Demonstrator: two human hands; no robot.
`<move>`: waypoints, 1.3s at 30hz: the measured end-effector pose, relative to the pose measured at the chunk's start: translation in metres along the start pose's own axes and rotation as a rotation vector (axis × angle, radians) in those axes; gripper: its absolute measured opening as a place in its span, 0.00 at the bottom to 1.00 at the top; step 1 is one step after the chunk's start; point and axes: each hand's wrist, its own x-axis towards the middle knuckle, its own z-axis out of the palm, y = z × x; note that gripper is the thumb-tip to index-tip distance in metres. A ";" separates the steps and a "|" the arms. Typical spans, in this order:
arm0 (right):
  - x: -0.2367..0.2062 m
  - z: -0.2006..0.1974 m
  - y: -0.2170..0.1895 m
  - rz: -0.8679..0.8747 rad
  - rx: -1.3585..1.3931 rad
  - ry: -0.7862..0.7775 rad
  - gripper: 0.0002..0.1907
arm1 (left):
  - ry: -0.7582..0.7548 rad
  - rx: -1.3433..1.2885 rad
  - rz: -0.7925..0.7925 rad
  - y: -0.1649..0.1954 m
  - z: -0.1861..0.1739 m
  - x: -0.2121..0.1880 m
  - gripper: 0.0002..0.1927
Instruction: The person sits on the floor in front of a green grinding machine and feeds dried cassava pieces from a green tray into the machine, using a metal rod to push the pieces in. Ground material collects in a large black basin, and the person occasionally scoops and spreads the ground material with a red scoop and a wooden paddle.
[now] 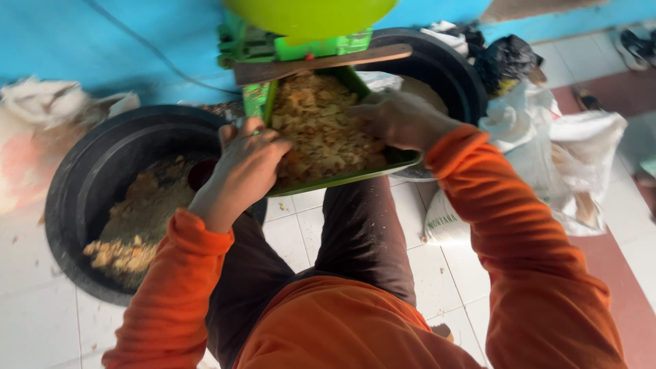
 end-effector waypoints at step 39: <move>-0.005 0.067 -0.012 0.281 0.000 0.384 0.04 | 0.147 0.147 0.170 0.010 0.029 0.021 0.10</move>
